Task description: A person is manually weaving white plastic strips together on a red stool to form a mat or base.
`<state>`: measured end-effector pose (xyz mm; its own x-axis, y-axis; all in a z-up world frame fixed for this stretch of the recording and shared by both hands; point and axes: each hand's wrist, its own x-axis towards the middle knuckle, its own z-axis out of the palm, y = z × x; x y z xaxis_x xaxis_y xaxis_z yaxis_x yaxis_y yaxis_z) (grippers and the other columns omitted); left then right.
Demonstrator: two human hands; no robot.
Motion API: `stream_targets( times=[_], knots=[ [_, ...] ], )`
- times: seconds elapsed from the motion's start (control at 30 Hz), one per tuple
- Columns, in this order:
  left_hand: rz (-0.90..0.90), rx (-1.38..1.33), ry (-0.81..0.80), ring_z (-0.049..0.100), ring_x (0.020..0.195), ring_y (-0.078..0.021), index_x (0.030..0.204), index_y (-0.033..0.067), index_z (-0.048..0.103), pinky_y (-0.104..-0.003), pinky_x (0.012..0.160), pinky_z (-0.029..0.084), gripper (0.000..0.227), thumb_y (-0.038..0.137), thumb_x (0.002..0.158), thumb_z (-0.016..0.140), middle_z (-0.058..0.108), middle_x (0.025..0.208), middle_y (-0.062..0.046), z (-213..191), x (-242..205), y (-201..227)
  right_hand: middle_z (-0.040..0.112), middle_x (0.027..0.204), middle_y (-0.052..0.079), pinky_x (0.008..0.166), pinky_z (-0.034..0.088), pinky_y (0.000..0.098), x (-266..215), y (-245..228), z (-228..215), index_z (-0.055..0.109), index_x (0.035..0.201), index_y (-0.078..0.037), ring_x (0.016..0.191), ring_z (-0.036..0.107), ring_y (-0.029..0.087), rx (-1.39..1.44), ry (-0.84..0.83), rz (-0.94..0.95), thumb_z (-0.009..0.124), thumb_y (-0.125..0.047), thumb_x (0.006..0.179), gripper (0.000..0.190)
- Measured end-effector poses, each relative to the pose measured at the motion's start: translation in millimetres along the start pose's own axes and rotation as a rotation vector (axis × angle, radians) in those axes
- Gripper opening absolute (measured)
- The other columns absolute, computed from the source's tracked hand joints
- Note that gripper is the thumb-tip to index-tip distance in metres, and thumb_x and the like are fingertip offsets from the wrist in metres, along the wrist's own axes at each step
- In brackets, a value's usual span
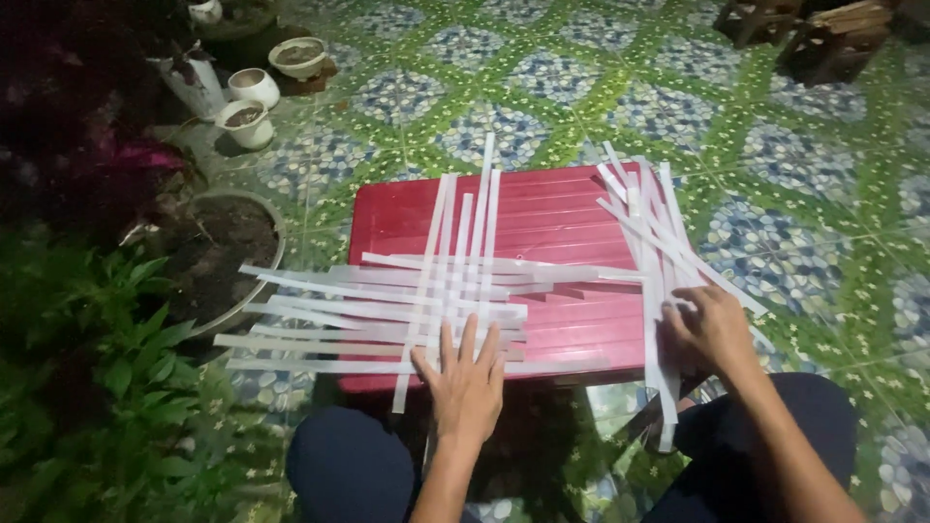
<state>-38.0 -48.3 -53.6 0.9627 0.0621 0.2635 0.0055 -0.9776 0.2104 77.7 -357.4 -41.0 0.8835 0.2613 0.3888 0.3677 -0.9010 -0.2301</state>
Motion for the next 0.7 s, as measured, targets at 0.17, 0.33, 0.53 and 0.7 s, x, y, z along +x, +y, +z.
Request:
stream_targets(
  times=[0.17,0.33,0.53,0.7],
  knots=[
    [-0.118,0.064,-0.095,0.012,0.129,-0.0329,0.134,0.0325,0.026,-0.073,0.090,0.008,0.048,0.038,0.087,0.033,0.019,0.142,-0.001,1,2,12,0.064,0.091,0.009,0.076,0.043,0.0402,-19,-10,7,0.065,0.092,-0.009,0.085,0.057,0.027,0.045,0.046,-0.042,0.057,-0.028,0.079,0.025],
    [-0.173,0.143,0.047,0.012,0.130,-0.0334,0.134,0.0325,0.026,-0.073,0.091,0.008,0.050,0.039,0.085,0.033,0.018,0.142,-0.001,20,7,20,0.061,0.097,0.010,0.082,0.041,0.0396,-19,-27,-3,0.063,0.099,-0.010,0.091,0.056,0.026,0.090,0.065,-0.063,0.059,-0.033,0.078,0.031],
    [-0.255,0.294,0.443,0.006,0.137,-0.0315,0.137,0.0325,0.016,-0.071,0.100,0.003,0.053,0.042,0.085,0.021,0.011,0.147,0.000,64,9,24,0.062,0.098,0.010,0.082,0.041,0.0400,-19,-19,8,0.062,0.098,-0.009,0.092,0.056,0.026,0.107,0.057,-0.093,0.060,-0.029,0.078,0.028],
    [-0.270,0.270,0.380,0.008,0.135,-0.0329,0.135,0.0322,0.019,-0.071,0.099,0.004,0.053,0.041,0.083,0.026,0.014,0.145,-0.001,61,9,28,0.061,0.096,0.012,0.080,0.043,0.0398,-21,-16,13,0.061,0.100,-0.006,0.090,0.056,0.028,0.118,0.010,-0.173,0.058,-0.024,0.079,0.029]
  ],
)
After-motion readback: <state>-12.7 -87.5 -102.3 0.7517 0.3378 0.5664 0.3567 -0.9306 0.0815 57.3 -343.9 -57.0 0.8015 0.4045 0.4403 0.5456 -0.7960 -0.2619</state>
